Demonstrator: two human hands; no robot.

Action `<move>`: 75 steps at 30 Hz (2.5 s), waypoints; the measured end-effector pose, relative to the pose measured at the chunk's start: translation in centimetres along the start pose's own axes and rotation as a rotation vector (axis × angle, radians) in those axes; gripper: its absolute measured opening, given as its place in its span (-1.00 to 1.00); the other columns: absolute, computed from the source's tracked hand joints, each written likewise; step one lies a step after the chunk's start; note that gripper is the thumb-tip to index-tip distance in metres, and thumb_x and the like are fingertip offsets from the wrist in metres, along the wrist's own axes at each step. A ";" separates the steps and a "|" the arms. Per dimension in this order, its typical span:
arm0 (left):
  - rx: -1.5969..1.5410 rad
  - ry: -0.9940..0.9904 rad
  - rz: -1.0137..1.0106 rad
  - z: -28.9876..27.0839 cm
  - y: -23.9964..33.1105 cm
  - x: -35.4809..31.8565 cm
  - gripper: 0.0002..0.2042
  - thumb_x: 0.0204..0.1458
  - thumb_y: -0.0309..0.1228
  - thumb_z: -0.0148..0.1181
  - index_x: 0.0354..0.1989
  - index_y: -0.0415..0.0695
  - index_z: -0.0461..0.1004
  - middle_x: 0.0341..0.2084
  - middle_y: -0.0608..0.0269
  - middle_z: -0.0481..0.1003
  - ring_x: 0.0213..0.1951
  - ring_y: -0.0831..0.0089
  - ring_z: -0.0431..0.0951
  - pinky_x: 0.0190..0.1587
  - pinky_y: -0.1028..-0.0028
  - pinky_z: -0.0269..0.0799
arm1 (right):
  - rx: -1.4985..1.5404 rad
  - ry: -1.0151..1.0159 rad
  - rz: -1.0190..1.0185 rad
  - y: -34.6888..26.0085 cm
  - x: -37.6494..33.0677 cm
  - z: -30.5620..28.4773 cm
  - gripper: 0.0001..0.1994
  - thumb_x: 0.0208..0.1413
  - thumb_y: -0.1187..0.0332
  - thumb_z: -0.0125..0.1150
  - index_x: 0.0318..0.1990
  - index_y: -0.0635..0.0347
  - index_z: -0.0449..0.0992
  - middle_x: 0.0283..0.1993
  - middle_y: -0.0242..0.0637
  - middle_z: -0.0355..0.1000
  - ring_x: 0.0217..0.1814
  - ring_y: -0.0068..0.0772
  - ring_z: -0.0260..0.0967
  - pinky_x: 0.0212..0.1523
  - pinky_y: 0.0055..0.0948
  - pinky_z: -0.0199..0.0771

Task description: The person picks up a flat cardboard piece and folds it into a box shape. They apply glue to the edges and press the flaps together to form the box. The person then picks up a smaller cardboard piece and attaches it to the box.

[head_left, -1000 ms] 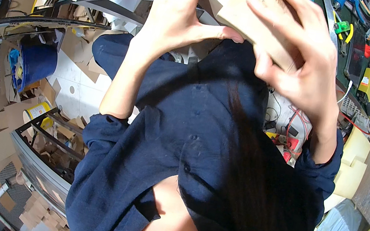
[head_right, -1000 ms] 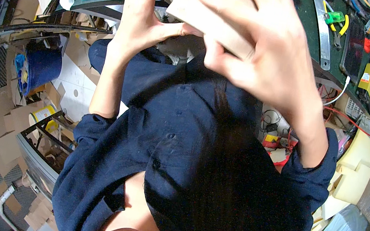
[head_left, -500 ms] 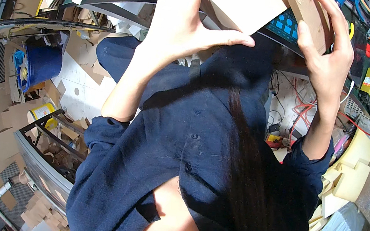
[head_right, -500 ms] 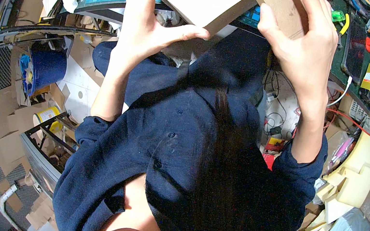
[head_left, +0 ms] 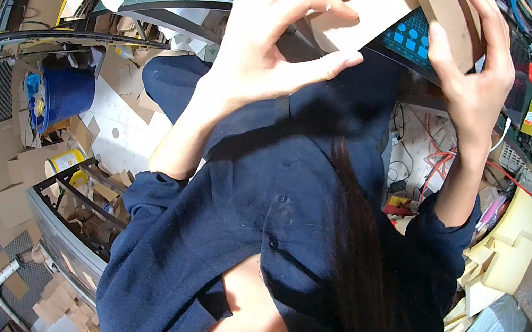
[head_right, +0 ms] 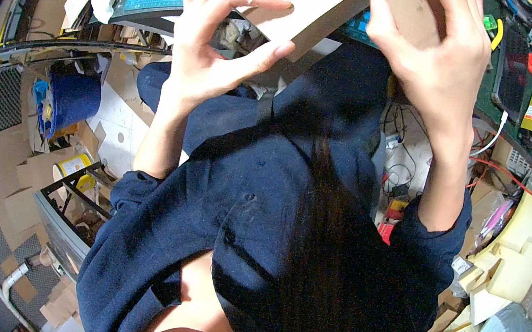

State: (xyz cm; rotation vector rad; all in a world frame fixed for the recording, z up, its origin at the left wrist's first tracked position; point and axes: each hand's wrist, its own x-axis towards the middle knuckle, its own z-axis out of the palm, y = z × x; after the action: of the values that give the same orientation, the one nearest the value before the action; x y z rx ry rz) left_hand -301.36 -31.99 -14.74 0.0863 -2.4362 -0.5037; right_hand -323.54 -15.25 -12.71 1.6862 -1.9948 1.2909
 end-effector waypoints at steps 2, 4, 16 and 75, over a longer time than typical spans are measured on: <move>0.011 0.008 -0.001 0.0 0.5 0.6 -0.49 -0.19 -0.19 0.60 -0.03 -0.06 0.61 0.11 0.14 0.52 0.27 0.13 0.43 0.46 0.01 -0.07 | 0.029 -0.040 0.003 -0.2 1.5 0.4 -0.43 -0.12 0.34 0.42 0.14 0.31 0.53 0.25 0.05 0.42 0.32 -0.05 0.39 0.33 -0.19 0.32; 0.012 0.049 0.037 0.4 -0.5 0.6 -0.48 -0.20 -0.18 0.60 -0.01 -0.02 0.62 0.05 0.27 0.61 0.22 0.32 0.52 0.49 0.05 -0.15 | -0.011 -0.140 -0.010 -0.6 3.1 0.7 -0.42 -0.10 0.30 0.45 0.15 0.30 0.54 0.22 0.07 0.45 0.27 -0.03 0.42 0.30 -0.20 0.36; -0.002 0.188 0.187 0.9 -1.9 -1.2 -0.64 -0.20 -0.38 0.59 -0.14 0.17 0.74 -0.13 0.42 0.65 0.05 0.38 0.58 0.41 -0.05 0.17 | 0.258 -0.339 -0.129 -2.7 7.7 4.0 -0.57 0.11 0.42 0.25 0.18 0.26 0.53 0.20 -0.02 0.48 0.26 -0.08 0.40 0.32 -0.27 0.33; -0.218 0.186 0.061 1.0 -2.3 -1.3 -0.74 -0.16 -0.34 0.56 -0.25 0.26 0.73 -0.12 0.57 0.63 0.15 0.48 0.49 0.47 0.04 -0.03 | 0.165 0.357 0.543 16.8 -0.4 -16.5 -0.62 0.45 0.06 0.04 0.10 0.22 0.35 -0.06 -0.02 0.61 0.04 -0.18 0.58 0.03 -0.25 0.60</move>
State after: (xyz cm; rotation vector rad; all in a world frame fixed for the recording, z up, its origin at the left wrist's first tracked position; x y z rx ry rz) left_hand -301.05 -33.58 -17.08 -0.0324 -2.1829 -0.6981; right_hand -344.04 -3.71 -11.16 0.8880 -2.2366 1.8187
